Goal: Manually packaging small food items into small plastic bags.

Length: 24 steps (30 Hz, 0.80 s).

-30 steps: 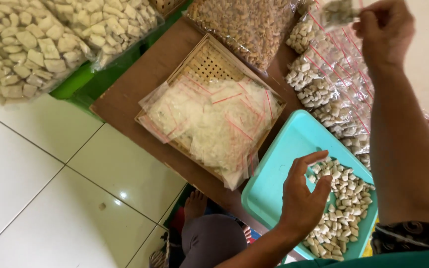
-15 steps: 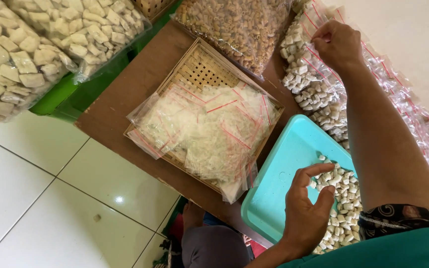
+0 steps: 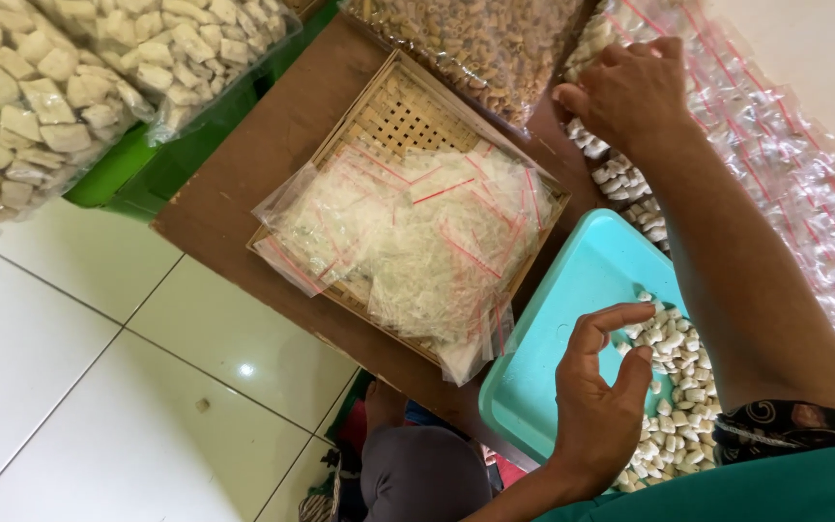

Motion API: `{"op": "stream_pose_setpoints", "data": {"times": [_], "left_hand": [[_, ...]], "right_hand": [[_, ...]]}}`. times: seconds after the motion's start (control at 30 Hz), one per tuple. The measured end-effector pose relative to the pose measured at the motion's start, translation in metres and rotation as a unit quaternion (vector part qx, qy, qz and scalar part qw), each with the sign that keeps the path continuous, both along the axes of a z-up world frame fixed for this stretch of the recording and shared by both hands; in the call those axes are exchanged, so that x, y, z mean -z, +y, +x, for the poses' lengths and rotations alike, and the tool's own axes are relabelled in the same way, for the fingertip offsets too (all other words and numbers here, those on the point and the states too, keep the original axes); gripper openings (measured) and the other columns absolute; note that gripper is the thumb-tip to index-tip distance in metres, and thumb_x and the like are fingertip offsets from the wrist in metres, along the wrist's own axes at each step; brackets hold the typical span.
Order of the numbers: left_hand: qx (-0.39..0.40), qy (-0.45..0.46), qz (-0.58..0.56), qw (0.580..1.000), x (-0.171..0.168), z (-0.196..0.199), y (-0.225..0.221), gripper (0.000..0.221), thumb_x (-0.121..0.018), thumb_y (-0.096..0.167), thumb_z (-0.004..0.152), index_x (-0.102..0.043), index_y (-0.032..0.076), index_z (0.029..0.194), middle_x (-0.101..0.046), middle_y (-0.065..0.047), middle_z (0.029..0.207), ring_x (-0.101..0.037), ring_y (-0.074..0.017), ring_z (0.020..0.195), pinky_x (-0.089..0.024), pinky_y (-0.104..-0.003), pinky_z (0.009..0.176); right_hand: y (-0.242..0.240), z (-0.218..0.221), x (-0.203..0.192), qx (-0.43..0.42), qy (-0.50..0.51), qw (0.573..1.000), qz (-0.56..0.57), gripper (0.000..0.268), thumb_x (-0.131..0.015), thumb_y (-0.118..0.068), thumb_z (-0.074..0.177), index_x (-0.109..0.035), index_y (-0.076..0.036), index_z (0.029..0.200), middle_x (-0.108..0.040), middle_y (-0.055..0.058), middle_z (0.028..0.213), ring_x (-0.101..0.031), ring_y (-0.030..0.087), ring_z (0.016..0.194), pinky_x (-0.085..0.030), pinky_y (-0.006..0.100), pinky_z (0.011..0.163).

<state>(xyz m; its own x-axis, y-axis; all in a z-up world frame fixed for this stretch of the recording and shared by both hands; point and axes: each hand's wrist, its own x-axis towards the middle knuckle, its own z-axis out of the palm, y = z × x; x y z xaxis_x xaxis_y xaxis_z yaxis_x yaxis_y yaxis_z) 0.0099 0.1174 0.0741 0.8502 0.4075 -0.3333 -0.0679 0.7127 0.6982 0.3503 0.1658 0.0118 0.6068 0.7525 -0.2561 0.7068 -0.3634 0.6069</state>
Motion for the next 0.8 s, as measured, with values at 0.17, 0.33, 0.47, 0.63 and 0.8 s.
{"op": "stream_pose_setpoints", "data": {"times": [0.17, 0.33, 0.47, 0.63, 0.8], "left_hand": [[-0.010, 0.000, 0.008, 1.000, 0.002, 0.000, 0.001, 0.028, -0.053, 0.009, 0.097, -0.061, 0.015, 0.123, -0.065, -0.002, 0.133, -0.060, -0.0198, 0.134, -0.048, -0.036, 0.109], [-0.011, 0.002, 0.058, 0.998, 0.007, 0.003, -0.009, 0.025, -0.052, 0.015, 0.099, -0.059, 0.018, 0.123, -0.065, 0.002, 0.135, -0.060, -0.0199, 0.132, -0.039, -0.044, 0.121], [-0.018, 0.000, 0.065, 0.998, 0.008, 0.004, -0.018, 0.025, -0.053, 0.015, 0.100, -0.060, 0.017, 0.124, -0.065, 0.001, 0.136, -0.060, -0.0197, 0.132, -0.043, -0.042, 0.118], [0.014, -0.058, 0.238, 0.969, 0.028, 0.009, -0.037, 0.033, -0.051, 0.011, 0.099, -0.061, 0.012, 0.131, -0.066, -0.012, 0.133, -0.064, -0.0286, 0.121, -0.057, -0.040, 0.097], [-0.036, -0.100, 0.429, 0.897, 0.061, 0.005, -0.032, 0.034, -0.058, -0.005, 0.100, -0.059, 0.008, 0.131, -0.068, -0.013, 0.127, -0.069, -0.0220, 0.101, -0.061, -0.030, 0.087]], "right_hand": [[0.001, 0.000, -0.004, 0.012, -0.003, 1.000, 0.007, 0.072, -0.022, -0.070, 0.124, -0.079, -0.029, 0.108, -0.076, 0.004, 0.114, -0.073, 0.025, 0.095, -0.034, 0.049, 0.099], [-0.035, -0.044, -0.042, -0.078, 0.112, 0.959, 0.249, 0.043, -0.047, -0.047, 0.126, -0.074, -0.017, 0.140, -0.068, 0.014, 0.144, -0.054, 0.033, 0.135, -0.013, 0.057, 0.115], [-0.114, -0.123, -0.067, -0.156, 0.138, 0.916, 0.343, 0.061, -0.032, -0.040, 0.131, -0.076, -0.001, 0.114, -0.078, 0.020, 0.121, -0.069, 0.034, 0.119, -0.030, 0.053, 0.117], [-0.228, -0.232, -0.056, -0.083, 0.206, 0.872, 0.436, 0.022, -0.060, -0.008, 0.110, -0.072, 0.007, 0.120, -0.076, 0.023, 0.114, -0.071, 0.033, 0.100, -0.058, 0.041, 0.081], [-0.301, -0.338, -0.054, 0.058, 0.159, 0.806, 0.567, 0.013, -0.062, 0.003, 0.111, -0.073, 0.003, 0.118, -0.071, 0.022, 0.123, -0.069, 0.034, 0.120, -0.057, 0.043, 0.101]]}}
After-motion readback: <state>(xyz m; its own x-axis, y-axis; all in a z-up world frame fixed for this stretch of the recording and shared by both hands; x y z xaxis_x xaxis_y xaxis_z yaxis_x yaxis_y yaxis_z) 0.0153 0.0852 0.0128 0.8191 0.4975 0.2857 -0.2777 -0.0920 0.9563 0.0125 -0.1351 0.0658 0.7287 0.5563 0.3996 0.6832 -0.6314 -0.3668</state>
